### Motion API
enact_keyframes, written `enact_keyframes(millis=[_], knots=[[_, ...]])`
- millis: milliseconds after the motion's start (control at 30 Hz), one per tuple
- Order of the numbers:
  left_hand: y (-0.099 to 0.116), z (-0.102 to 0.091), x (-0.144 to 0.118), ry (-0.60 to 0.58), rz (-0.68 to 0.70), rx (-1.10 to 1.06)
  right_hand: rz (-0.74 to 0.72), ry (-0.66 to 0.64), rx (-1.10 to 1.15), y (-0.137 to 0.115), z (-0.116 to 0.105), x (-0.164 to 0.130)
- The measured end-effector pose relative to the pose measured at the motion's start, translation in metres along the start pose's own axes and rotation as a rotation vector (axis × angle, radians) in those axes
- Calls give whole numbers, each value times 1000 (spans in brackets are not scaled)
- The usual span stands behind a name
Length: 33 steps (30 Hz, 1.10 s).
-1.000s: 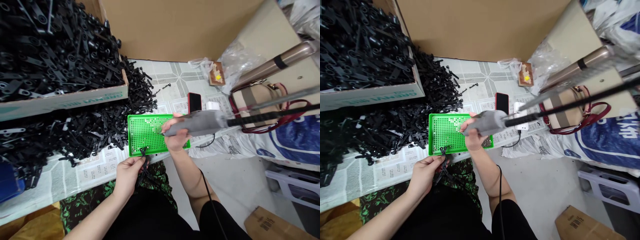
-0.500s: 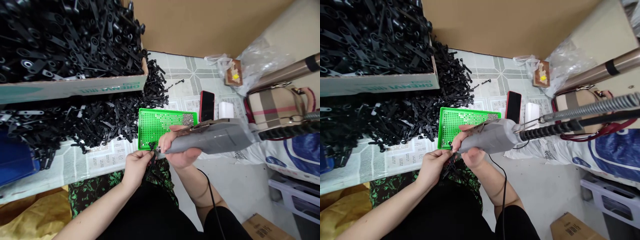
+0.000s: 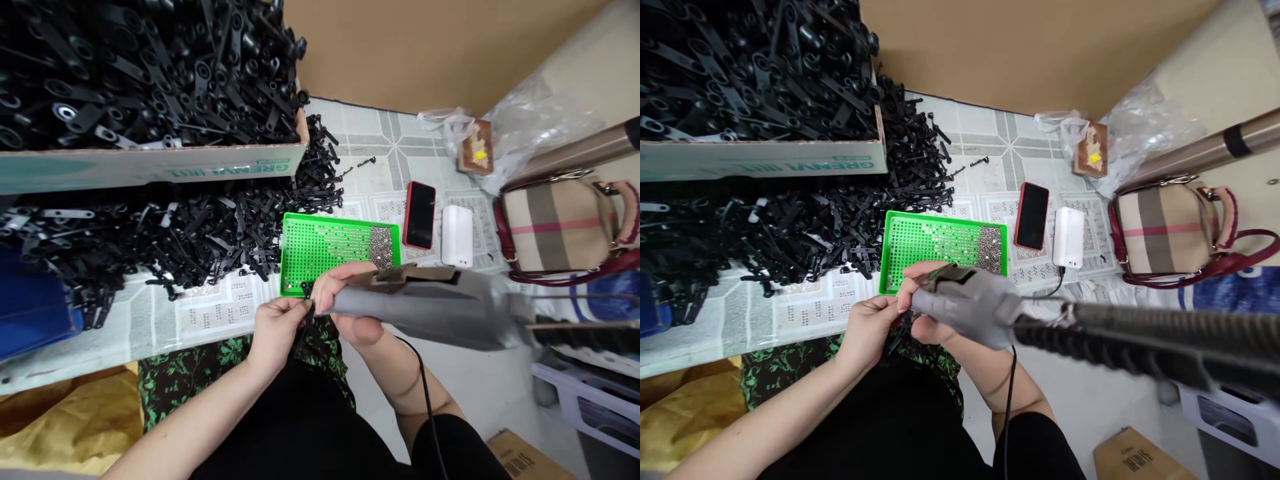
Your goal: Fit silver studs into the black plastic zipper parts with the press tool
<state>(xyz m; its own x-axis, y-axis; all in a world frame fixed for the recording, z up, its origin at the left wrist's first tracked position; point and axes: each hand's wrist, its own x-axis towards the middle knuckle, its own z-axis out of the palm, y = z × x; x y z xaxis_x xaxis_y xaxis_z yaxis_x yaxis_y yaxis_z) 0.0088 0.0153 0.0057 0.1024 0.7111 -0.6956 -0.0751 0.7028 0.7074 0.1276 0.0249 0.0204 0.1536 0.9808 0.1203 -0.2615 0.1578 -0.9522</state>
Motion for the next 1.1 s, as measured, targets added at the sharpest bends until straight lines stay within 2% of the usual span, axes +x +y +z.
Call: enact_keyframes(millis=[100, 233, 300, 400, 500, 600, 800, 967, 1033, 1100], knots=[[-1, -1, 0, 0, 14, -17, -75, -135, 43, 8, 0, -2], [-3, -1, 0, -1, 1, -42, -138, -152, 67, 5, 4, 5], [-4, 0, -1, 5, -17, -59, -195, -67, 56, -2, 0, 14], [-6, 2, -2, 26, -40, -75, -328, 192, -30, -11, -16, 32], [-7, 5, -2, 40, -51, -42, -313, 378, -120, -7, -36, 49], [-8, 7, -1, 19, -51, -14, -252, 420, -90, 4, -48, 57], [-8, 7, -1, 2, -64, -55, -250, 434, -84, 15, -53, 57], [-6, 10, -2, 30, -82, -73, -311, 394, -72, 17, -51, 53], [-6, 11, -2, 42, -83, -81, -349, 454, -131, 18, -45, 48], [-8, 12, -2, 61, -76, -80, -380, 568, -225, 19, -38, 44]])
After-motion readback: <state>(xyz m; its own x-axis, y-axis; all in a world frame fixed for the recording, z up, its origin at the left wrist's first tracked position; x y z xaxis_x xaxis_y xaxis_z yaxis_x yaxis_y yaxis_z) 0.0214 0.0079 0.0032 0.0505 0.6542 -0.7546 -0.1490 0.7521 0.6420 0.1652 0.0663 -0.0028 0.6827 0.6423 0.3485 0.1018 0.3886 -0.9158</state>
